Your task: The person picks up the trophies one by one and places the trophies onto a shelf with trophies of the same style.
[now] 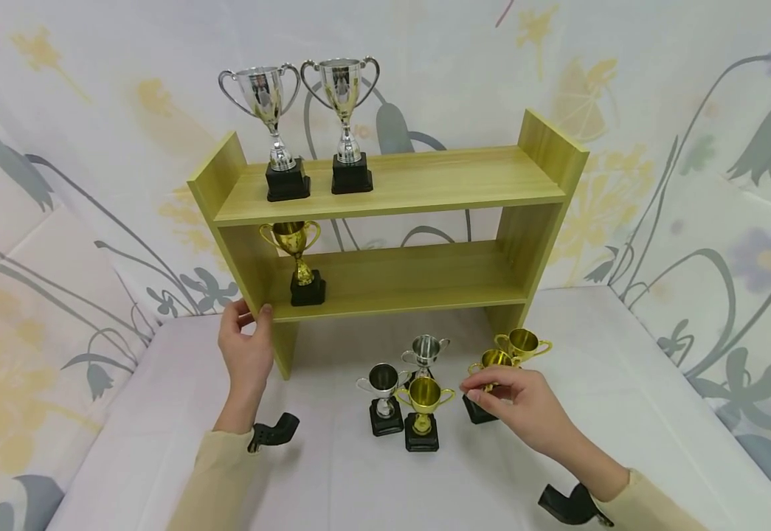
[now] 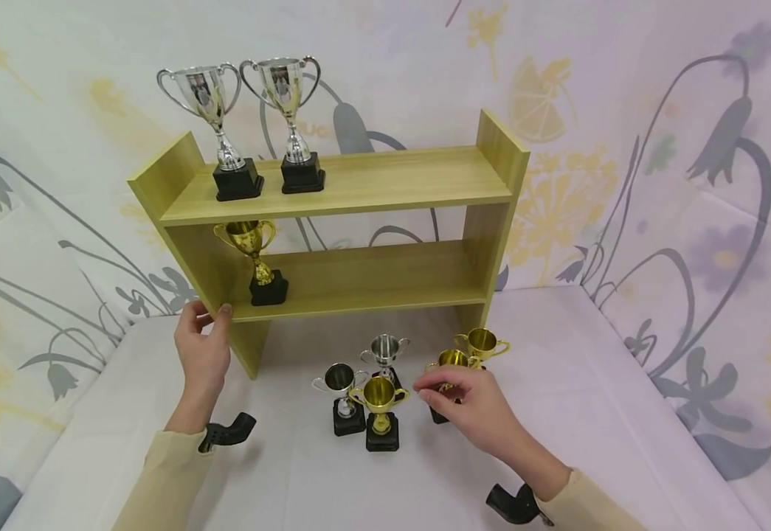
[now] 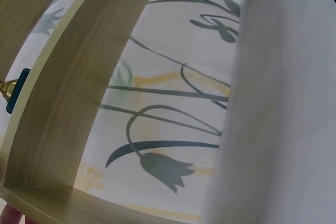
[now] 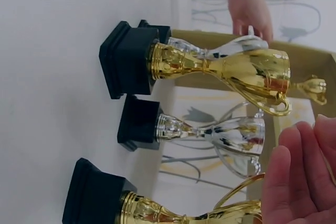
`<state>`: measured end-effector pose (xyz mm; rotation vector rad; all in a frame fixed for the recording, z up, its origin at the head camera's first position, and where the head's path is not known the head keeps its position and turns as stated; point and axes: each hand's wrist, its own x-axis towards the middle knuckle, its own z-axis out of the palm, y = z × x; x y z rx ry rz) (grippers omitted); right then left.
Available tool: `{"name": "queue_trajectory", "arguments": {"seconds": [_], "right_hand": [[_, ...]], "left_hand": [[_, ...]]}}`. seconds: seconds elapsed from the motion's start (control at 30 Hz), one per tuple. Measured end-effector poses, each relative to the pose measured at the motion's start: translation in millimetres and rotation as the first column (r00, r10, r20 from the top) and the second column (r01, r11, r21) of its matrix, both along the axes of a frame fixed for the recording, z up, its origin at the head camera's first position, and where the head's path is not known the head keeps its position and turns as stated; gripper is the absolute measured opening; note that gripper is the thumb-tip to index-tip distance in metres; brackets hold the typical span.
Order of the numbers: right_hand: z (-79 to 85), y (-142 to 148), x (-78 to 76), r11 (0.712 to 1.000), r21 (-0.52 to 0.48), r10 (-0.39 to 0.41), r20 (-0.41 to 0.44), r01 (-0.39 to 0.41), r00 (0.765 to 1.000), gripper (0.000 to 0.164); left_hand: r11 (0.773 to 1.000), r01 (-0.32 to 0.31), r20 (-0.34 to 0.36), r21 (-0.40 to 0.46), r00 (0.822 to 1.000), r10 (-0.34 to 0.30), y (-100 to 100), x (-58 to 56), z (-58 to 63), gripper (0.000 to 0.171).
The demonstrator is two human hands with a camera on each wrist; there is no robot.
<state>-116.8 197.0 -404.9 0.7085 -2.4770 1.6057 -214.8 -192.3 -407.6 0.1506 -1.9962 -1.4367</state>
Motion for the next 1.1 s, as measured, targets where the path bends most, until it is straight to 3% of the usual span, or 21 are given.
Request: {"name": "queue_trajectory", "arguments": {"seconds": [0.23,0.5,0.67,0.83,1.1], "right_hand": [[-6.2,-3.4,5.0,1.000,-0.009,0.018,-0.022,-0.019,1.000,0.016],[-29.0,-10.6,6.7,0.997,-0.034,0.064,0.019,-0.063,0.998,0.015],[-41.7,-13.0,5.5,0.999,-0.041,0.019,0.065,-0.017,0.998,0.012],[-50.3,-15.8,3.6,1.000,-0.015,-0.015,0.109,0.017,0.994,0.020],[-59.5,-25.3,-5.9,0.993,0.028,-0.114,0.121,0.111,0.986,0.027]], "left_hand": [[1.000,-0.001,0.000,0.002,1.000,0.001,0.0,1.0,-0.1,0.028],[1.000,0.000,-0.005,0.013,1.000,0.000,0.5,1.0,0.3,0.028],[1.000,-0.001,-0.005,0.013,1.000,0.001,0.9,0.3,-0.2,0.028],[1.000,-0.003,0.007,0.011,1.000,0.003,1.4,-0.2,-1.2,0.029],[1.000,-0.009,0.010,0.000,1.000,0.009,2.7,0.7,-0.5,0.031]]}}
